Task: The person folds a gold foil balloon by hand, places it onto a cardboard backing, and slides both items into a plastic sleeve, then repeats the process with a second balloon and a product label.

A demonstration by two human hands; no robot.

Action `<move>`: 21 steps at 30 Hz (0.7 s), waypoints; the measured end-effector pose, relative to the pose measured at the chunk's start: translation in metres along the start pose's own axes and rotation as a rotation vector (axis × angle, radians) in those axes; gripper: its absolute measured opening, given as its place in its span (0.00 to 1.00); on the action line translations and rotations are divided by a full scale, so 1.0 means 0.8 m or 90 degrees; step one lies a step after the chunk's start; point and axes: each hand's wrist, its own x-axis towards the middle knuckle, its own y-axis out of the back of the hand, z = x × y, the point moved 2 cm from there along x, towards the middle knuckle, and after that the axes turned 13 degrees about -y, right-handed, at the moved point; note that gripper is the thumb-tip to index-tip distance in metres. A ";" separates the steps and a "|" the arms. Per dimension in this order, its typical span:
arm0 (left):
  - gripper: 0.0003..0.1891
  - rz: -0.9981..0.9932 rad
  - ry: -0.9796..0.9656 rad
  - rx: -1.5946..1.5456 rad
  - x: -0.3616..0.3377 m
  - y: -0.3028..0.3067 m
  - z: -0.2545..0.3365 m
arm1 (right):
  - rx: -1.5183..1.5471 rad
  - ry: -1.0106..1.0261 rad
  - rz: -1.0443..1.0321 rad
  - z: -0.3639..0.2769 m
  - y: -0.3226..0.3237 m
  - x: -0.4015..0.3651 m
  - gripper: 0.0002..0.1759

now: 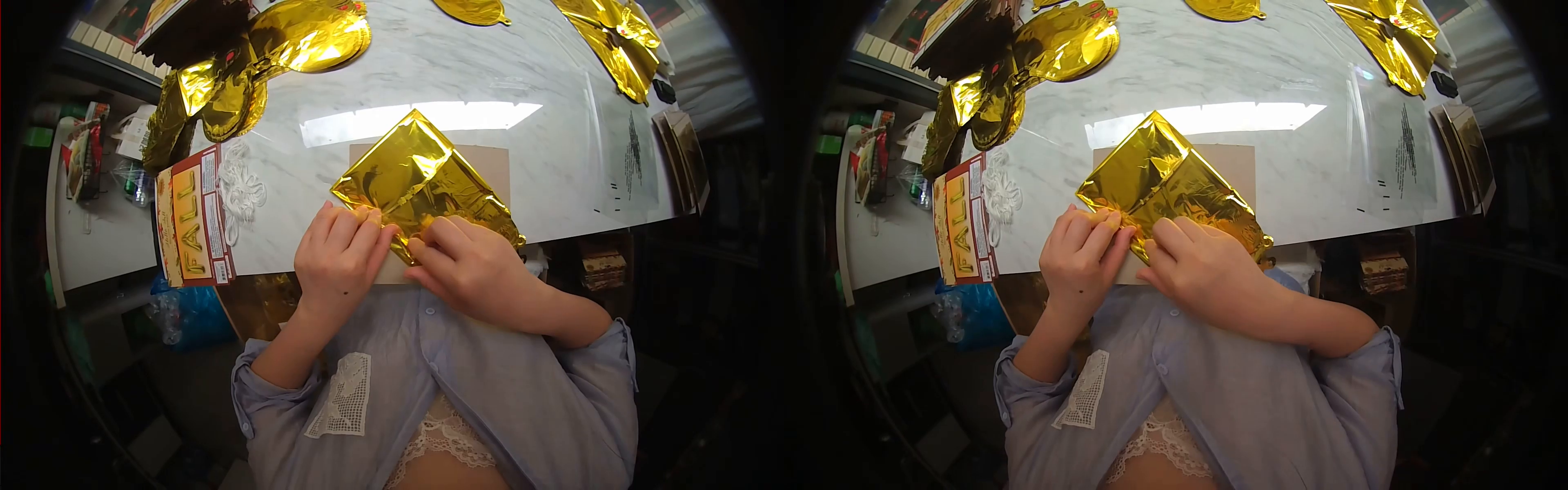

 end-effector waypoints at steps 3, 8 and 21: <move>0.10 -0.001 0.009 -0.001 0.001 0.001 0.002 | 0.027 0.074 0.064 -0.011 0.004 0.015 0.21; 0.09 -0.006 0.017 -0.002 0.002 0.002 0.003 | 0.052 0.010 0.102 0.005 -0.031 0.019 0.15; 0.11 0.001 0.033 0.005 0.001 0.002 0.010 | 0.107 0.040 0.061 0.003 0.021 0.046 0.10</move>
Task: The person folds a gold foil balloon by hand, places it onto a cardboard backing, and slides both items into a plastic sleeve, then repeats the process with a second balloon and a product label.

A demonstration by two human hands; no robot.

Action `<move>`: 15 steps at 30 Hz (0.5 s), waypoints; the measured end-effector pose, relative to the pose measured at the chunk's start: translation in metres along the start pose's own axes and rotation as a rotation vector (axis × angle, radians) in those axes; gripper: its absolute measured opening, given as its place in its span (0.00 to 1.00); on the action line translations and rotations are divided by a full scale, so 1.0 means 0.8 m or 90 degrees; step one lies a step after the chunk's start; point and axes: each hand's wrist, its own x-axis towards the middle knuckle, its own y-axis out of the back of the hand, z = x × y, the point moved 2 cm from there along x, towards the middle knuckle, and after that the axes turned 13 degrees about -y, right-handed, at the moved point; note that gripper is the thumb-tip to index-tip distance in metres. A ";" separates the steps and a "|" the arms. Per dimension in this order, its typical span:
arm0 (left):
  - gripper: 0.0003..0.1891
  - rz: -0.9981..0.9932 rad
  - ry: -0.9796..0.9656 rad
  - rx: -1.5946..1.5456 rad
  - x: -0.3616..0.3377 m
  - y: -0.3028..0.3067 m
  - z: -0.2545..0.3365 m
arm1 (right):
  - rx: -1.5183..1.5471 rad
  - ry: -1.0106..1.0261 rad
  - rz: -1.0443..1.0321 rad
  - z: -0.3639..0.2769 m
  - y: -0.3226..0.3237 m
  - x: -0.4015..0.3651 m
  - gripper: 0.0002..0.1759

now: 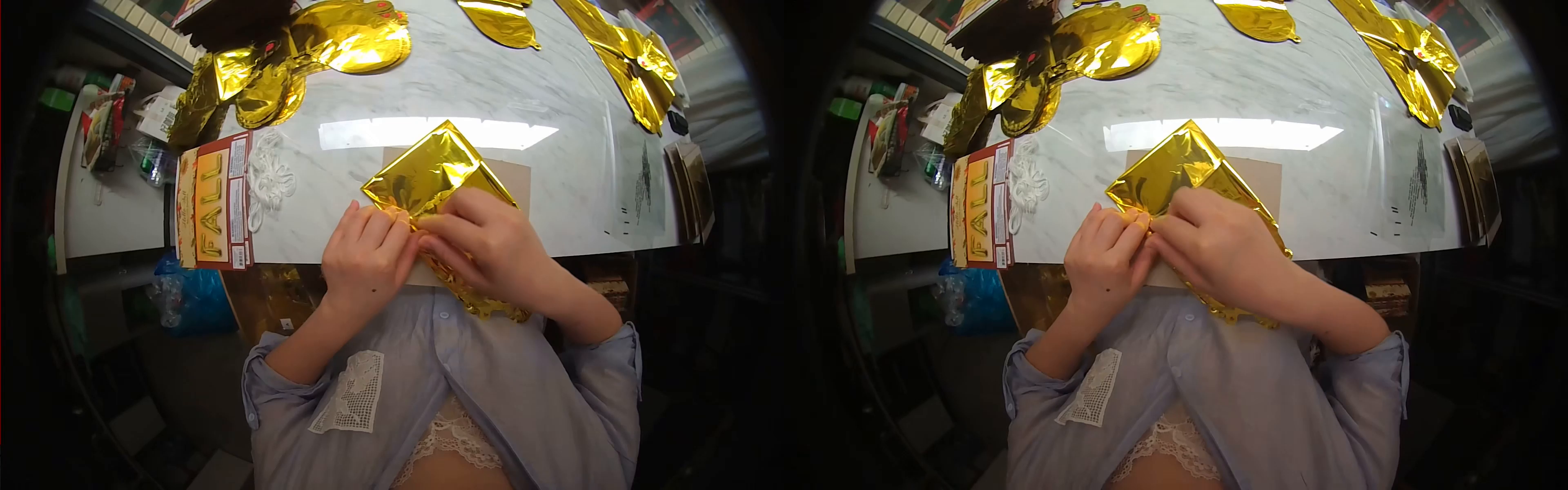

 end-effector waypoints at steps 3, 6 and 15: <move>0.13 0.010 -0.014 -0.013 -0.011 0.000 0.000 | -0.001 0.116 -0.006 -0.034 -0.002 0.064 0.10; 0.14 0.059 0.041 -0.012 -0.016 -0.014 0.006 | -0.024 0.121 -0.161 -0.063 -0.058 0.157 0.16; 0.15 0.067 0.074 -0.008 -0.009 -0.010 0.014 | -0.220 0.044 -0.064 -0.102 -0.229 0.346 0.39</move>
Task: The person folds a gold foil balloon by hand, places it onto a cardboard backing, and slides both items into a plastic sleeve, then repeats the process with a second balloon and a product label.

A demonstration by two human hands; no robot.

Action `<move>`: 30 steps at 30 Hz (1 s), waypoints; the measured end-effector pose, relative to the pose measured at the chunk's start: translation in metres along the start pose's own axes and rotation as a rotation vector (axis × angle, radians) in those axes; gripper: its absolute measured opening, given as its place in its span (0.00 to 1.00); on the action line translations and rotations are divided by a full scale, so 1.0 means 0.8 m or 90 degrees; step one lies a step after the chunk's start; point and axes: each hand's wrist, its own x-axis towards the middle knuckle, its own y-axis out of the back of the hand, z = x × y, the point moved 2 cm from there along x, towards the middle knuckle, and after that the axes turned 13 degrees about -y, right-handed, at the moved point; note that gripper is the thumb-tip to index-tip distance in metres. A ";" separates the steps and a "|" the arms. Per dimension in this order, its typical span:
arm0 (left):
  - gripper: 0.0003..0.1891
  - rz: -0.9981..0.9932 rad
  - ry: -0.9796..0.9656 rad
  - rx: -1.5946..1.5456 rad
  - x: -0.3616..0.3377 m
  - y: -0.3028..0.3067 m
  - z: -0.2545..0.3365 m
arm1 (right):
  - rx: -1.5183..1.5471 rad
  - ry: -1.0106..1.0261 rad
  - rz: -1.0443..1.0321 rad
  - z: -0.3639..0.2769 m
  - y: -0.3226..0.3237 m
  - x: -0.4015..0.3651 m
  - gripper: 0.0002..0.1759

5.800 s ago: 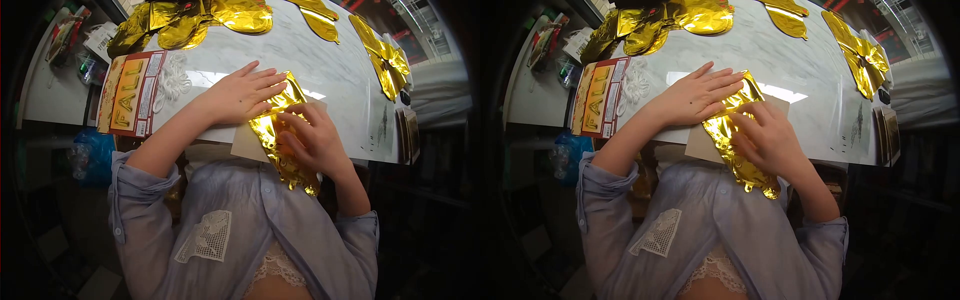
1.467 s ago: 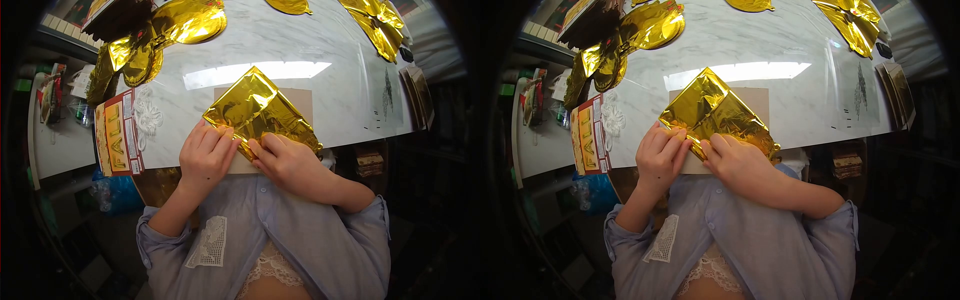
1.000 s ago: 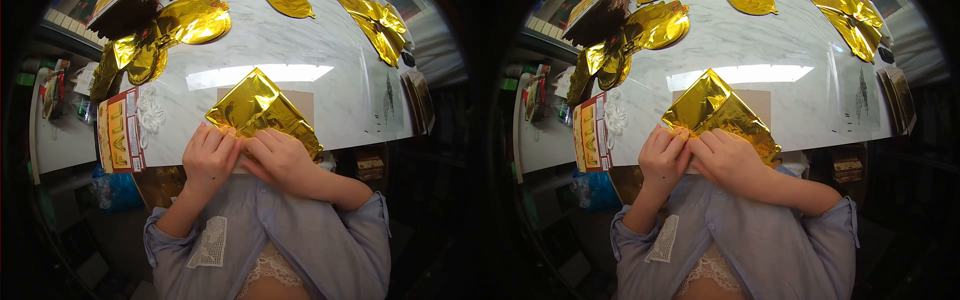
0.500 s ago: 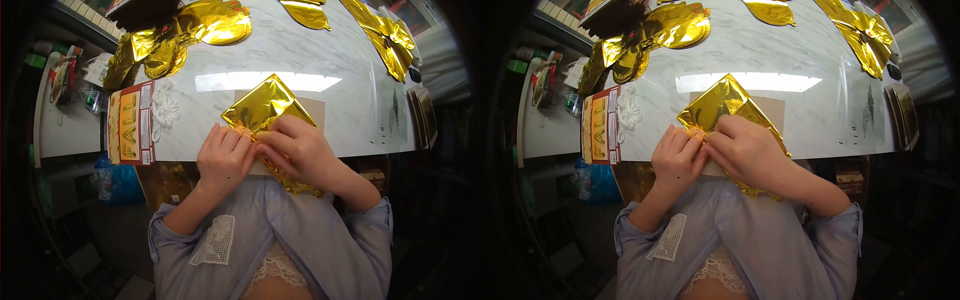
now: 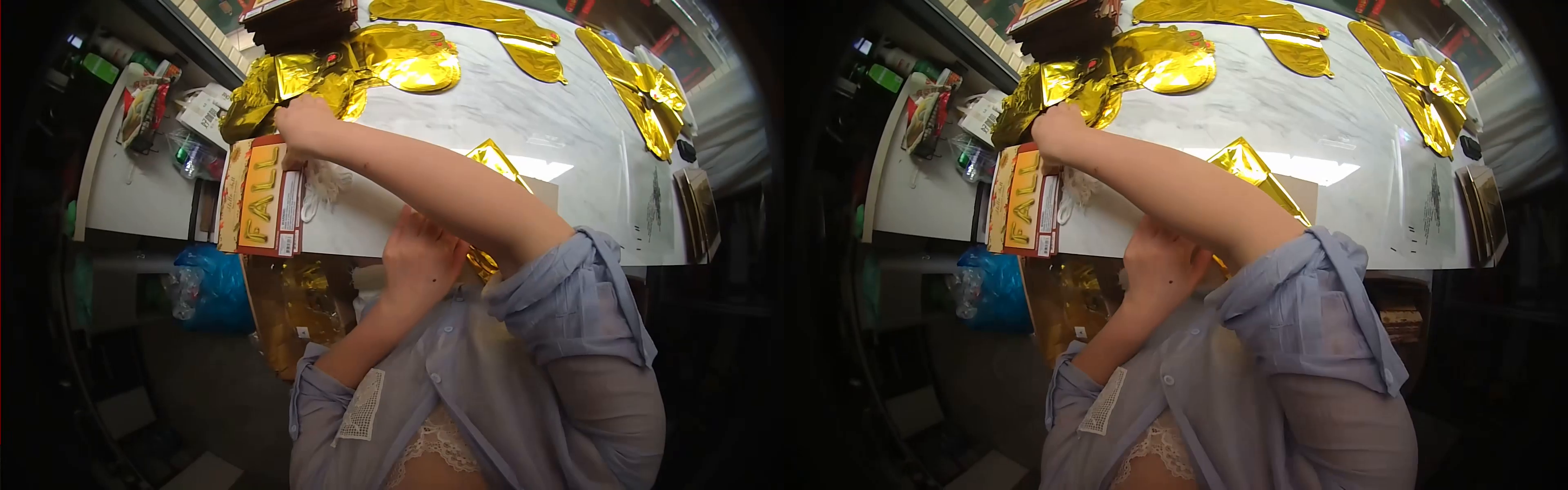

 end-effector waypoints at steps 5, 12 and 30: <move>0.14 0.000 0.007 -0.021 -0.003 0.000 0.000 | 0.065 -0.102 -0.116 0.013 -0.016 0.029 0.26; 0.12 0.037 -0.006 -0.024 -0.003 -0.003 0.003 | 0.246 -0.078 -0.025 0.022 0.030 0.016 0.16; 0.17 -0.014 0.008 -0.006 -0.008 -0.004 -0.003 | 0.435 -0.406 0.095 0.282 0.148 -0.380 0.18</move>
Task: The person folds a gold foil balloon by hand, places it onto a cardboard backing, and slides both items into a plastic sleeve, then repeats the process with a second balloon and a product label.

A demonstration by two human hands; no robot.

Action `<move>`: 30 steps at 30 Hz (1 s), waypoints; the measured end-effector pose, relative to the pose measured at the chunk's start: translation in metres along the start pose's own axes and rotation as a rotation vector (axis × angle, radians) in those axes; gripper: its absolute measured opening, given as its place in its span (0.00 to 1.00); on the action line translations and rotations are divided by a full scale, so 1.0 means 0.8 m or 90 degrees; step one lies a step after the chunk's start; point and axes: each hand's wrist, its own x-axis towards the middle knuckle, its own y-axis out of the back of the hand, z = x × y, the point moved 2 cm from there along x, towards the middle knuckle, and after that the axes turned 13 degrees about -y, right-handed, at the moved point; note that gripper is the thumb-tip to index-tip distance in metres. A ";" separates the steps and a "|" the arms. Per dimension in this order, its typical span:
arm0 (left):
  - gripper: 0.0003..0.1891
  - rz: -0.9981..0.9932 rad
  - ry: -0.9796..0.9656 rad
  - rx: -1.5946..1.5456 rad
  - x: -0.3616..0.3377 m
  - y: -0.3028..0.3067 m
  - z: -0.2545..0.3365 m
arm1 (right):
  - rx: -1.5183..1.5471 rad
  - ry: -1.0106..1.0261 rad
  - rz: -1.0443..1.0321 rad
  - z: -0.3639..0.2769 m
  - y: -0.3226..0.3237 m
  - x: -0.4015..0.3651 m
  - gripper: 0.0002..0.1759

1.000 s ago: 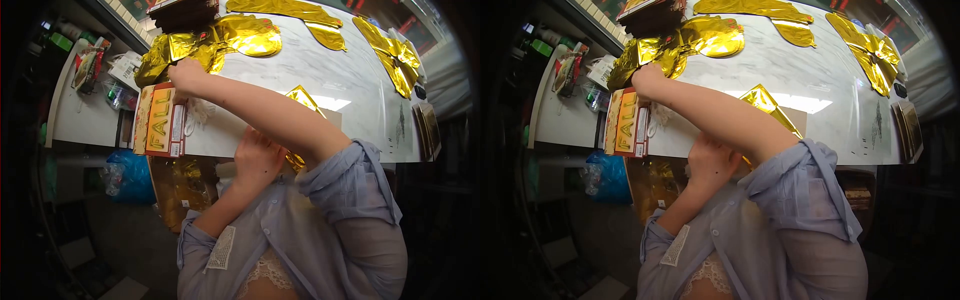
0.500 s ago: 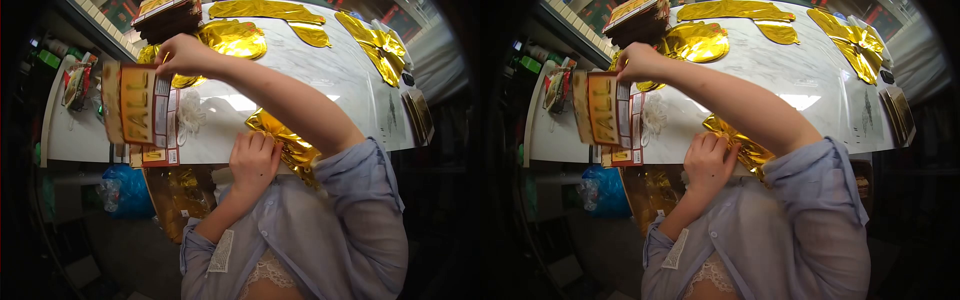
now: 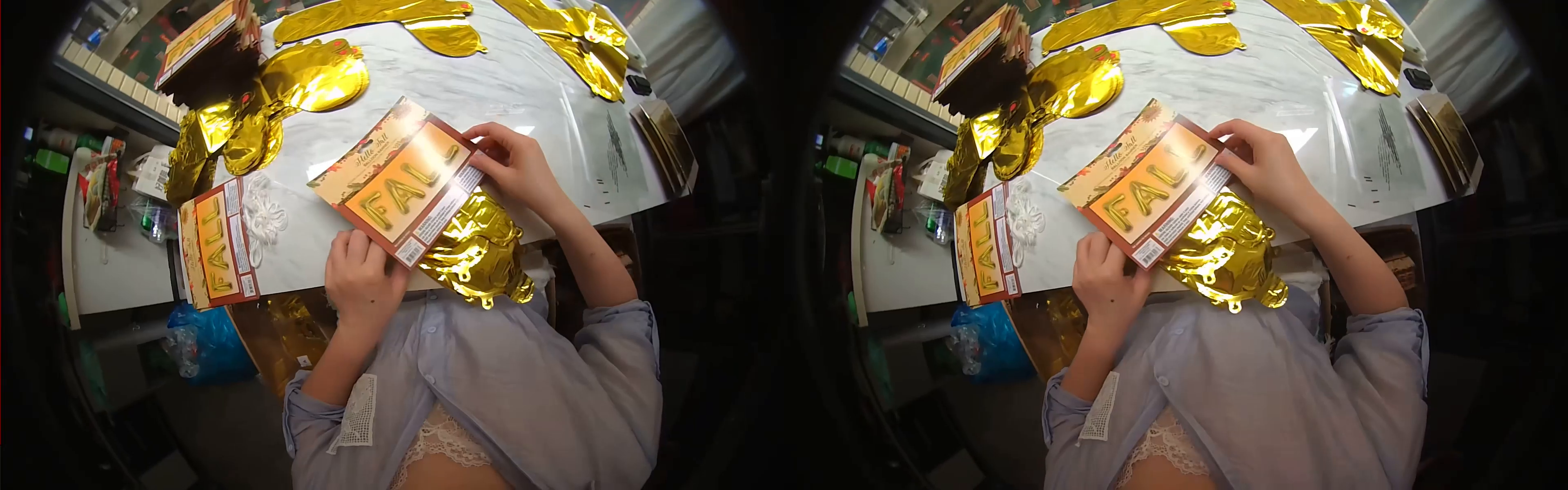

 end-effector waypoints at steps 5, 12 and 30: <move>0.18 0.011 0.030 -0.007 0.000 -0.004 -0.004 | -0.281 0.472 0.092 -0.041 -0.019 -0.038 0.25; 0.19 0.010 0.065 -0.033 -0.003 -0.007 -0.011 | -0.239 0.494 -0.124 -0.030 -0.074 -0.086 0.23; 0.23 0.011 0.052 -0.036 -0.002 -0.007 -0.009 | -0.250 0.494 -0.008 -0.012 -0.084 -0.095 0.16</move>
